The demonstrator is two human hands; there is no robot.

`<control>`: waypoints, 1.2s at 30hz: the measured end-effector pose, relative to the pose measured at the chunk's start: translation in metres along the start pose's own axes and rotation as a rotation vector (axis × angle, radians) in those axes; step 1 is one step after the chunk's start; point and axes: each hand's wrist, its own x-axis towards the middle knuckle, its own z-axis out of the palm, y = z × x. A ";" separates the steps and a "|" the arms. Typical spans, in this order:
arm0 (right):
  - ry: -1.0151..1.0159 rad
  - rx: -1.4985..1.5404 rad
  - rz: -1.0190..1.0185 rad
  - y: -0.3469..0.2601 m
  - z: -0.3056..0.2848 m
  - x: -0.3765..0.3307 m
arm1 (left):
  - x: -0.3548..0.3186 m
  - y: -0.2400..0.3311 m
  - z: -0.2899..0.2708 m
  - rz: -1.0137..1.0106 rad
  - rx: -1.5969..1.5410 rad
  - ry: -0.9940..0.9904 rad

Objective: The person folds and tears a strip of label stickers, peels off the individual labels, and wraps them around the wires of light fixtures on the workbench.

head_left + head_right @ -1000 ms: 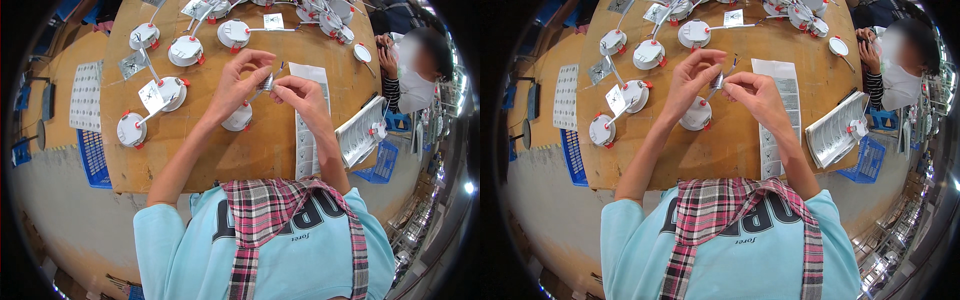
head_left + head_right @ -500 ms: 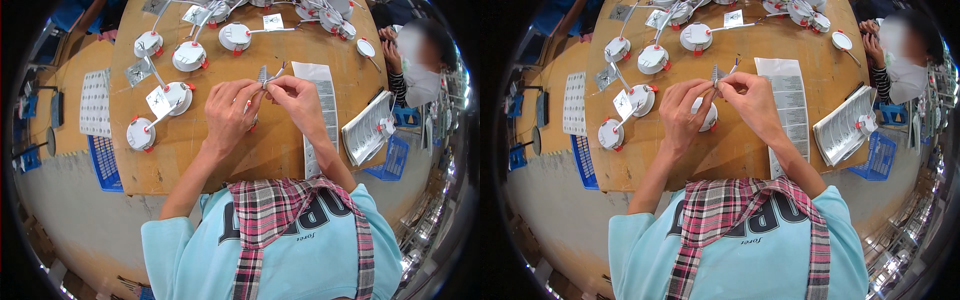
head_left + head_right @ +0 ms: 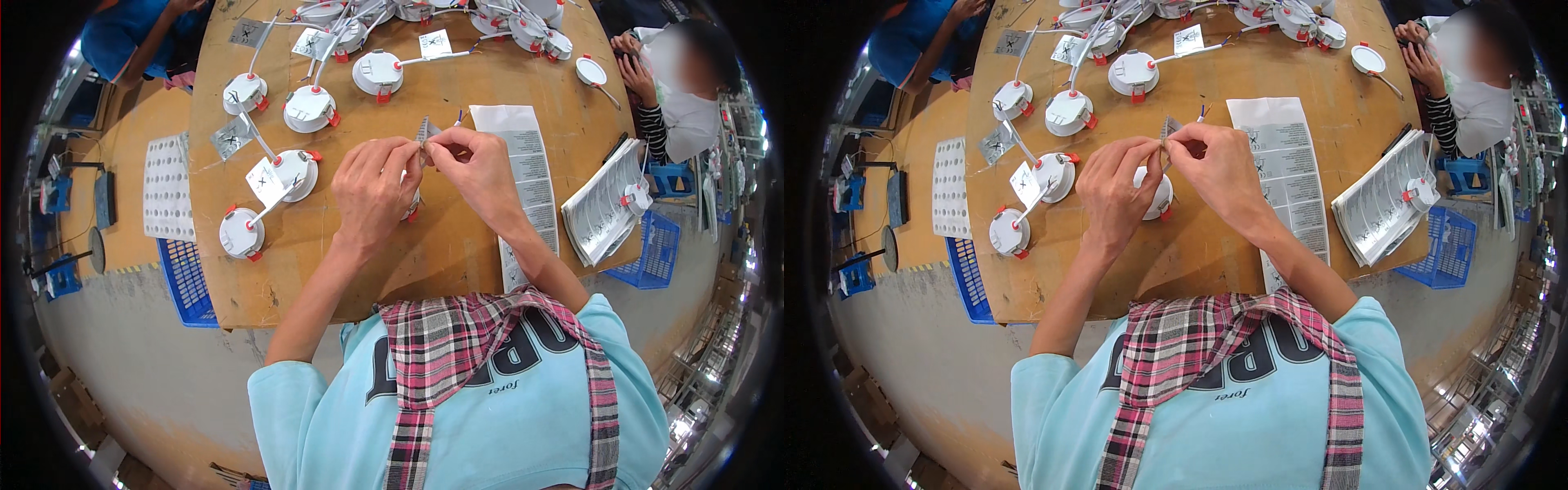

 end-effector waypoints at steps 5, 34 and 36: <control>-0.024 -0.001 0.013 -0.001 0.000 -0.001 | -0.002 -0.002 0.003 -0.095 -0.067 -0.025; -0.049 0.006 0.022 0.007 0.000 0.004 | 0.004 -0.001 0.000 -0.171 -0.095 -0.143; -0.063 0.049 0.031 0.008 0.000 0.004 | 0.004 -0.002 0.000 -0.249 -0.167 -0.147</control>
